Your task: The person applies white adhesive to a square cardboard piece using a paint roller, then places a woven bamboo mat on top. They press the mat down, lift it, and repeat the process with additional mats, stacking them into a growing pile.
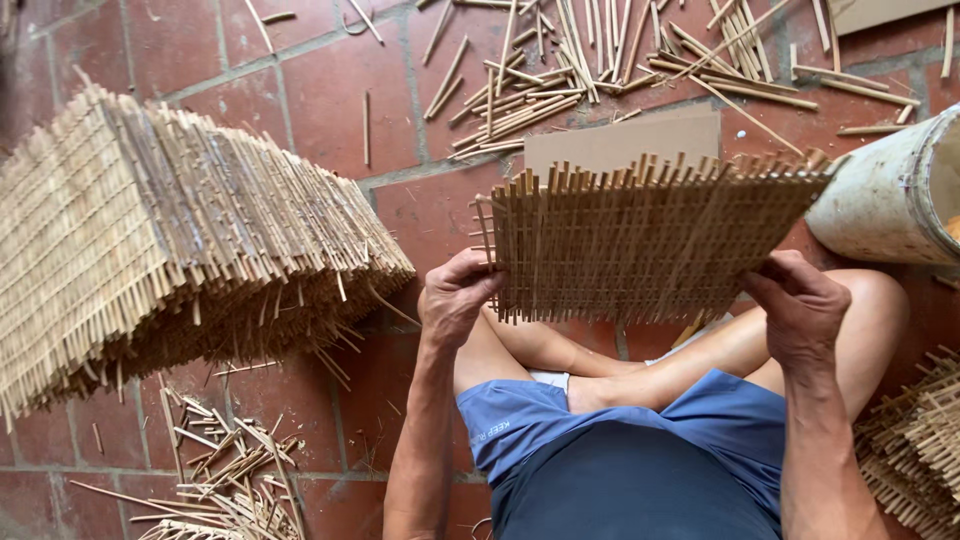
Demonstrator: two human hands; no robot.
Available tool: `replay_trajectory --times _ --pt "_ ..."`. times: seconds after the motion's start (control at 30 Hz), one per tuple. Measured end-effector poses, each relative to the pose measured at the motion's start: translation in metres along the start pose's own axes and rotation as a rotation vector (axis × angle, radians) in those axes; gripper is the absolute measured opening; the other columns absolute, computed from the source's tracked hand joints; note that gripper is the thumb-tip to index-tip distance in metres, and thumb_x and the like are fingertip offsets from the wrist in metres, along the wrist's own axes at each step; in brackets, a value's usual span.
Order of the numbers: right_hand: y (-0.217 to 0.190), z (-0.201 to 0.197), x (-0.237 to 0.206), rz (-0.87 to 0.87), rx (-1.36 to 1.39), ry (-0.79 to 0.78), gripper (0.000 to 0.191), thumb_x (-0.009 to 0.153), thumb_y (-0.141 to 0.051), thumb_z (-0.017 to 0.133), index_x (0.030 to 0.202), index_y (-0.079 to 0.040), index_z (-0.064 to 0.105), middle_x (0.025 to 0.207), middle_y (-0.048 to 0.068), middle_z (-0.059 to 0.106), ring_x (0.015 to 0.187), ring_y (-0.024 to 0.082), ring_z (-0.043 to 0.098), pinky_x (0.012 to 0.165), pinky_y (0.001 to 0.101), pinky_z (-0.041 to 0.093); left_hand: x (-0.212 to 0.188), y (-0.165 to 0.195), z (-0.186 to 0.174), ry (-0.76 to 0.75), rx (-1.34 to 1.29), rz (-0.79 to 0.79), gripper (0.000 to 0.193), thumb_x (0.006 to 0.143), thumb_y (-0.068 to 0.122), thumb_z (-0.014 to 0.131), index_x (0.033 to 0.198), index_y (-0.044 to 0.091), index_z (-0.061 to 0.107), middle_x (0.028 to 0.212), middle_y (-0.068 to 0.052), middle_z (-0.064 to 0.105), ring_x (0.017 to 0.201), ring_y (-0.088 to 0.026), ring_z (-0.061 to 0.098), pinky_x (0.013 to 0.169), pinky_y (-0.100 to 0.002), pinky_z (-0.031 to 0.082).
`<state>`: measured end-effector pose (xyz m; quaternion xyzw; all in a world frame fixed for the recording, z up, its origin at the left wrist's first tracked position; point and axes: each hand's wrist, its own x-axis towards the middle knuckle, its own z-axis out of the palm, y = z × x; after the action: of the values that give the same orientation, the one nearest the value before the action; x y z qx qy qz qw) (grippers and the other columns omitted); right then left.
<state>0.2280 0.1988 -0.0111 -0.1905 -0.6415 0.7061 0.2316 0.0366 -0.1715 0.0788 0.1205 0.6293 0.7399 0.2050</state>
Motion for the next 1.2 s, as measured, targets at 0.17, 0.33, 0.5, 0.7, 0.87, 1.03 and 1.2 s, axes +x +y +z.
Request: replay_trajectory --times 0.17,0.33,0.5,0.7,0.87,1.03,1.2 --pt "-0.02 -0.001 -0.009 -0.101 0.023 -0.073 0.014 0.099 0.013 0.072 0.111 0.007 0.069 0.103 0.004 0.07 0.091 0.007 0.063 0.086 0.0195 0.053 -0.023 0.021 0.006 0.105 -0.047 0.033 0.022 0.09 -0.007 0.074 0.112 -0.002 0.074 0.104 -0.006 0.075 0.094 -0.012 0.07 0.087 -0.027 0.059" --pt "-0.057 0.01 -0.024 -0.023 -0.021 0.013 0.029 0.089 0.013 0.069 0.117 0.005 0.067 0.102 0.001 0.066 0.089 0.008 0.06 0.079 0.0207 0.051 -0.048 0.022 -0.001 0.271 0.001 0.027 0.023 0.086 -0.012 0.075 0.108 -0.003 0.073 0.099 -0.008 0.075 0.089 -0.014 0.071 0.083 -0.029 0.059" --pt "-0.109 0.021 -0.034 -0.132 0.025 -0.172 0.017 0.089 0.007 0.072 0.106 0.004 0.069 0.103 0.004 0.066 0.093 0.01 0.062 0.081 0.0228 0.051 -0.064 0.02 -0.006 0.222 -0.231 0.13 0.02 0.091 -0.012 0.072 0.109 -0.005 0.073 0.104 -0.013 0.075 0.094 -0.018 0.072 0.09 -0.033 0.06" --pt "-0.112 0.017 -0.036 -0.168 -0.017 -0.202 0.016 0.09 0.005 0.075 0.104 0.003 0.068 0.098 0.003 0.062 0.092 0.009 0.058 0.079 0.0217 0.048 -0.067 0.018 -0.007 0.265 -0.278 0.121 0.017 0.088 -0.011 0.072 0.104 -0.005 0.074 0.1 -0.014 0.076 0.09 -0.02 0.073 0.086 -0.034 0.061" --pt "-0.088 0.01 -0.03 -0.09 0.049 -0.112 0.014 0.096 0.009 0.07 0.109 0.008 0.067 0.1 0.005 0.067 0.091 0.011 0.061 0.085 0.0213 0.05 -0.061 0.022 -0.002 0.299 -0.137 0.098 0.016 0.089 -0.009 0.075 0.105 -0.005 0.075 0.099 -0.011 0.075 0.088 -0.017 0.07 0.083 -0.03 0.058" --pt "-0.082 0.007 -0.031 -0.156 0.179 -0.152 0.016 0.097 0.009 0.071 0.113 0.009 0.066 0.112 0.011 0.072 0.102 0.015 0.068 0.099 0.0271 0.056 -0.065 0.042 0.011 0.195 -0.157 0.174 0.014 0.091 -0.003 0.077 0.105 -0.005 0.074 0.1 -0.01 0.074 0.091 -0.016 0.071 0.086 -0.03 0.06" --pt "-0.084 -0.001 -0.032 -0.121 0.09 -0.073 0.02 0.093 0.015 0.071 0.112 0.012 0.067 0.104 0.01 0.07 0.092 0.013 0.065 0.089 0.0244 0.053 -0.062 0.061 0.019 0.202 -0.159 0.125 0.016 0.09 -0.001 0.076 0.105 -0.004 0.075 0.094 -0.013 0.077 0.084 -0.018 0.073 0.08 -0.032 0.063"
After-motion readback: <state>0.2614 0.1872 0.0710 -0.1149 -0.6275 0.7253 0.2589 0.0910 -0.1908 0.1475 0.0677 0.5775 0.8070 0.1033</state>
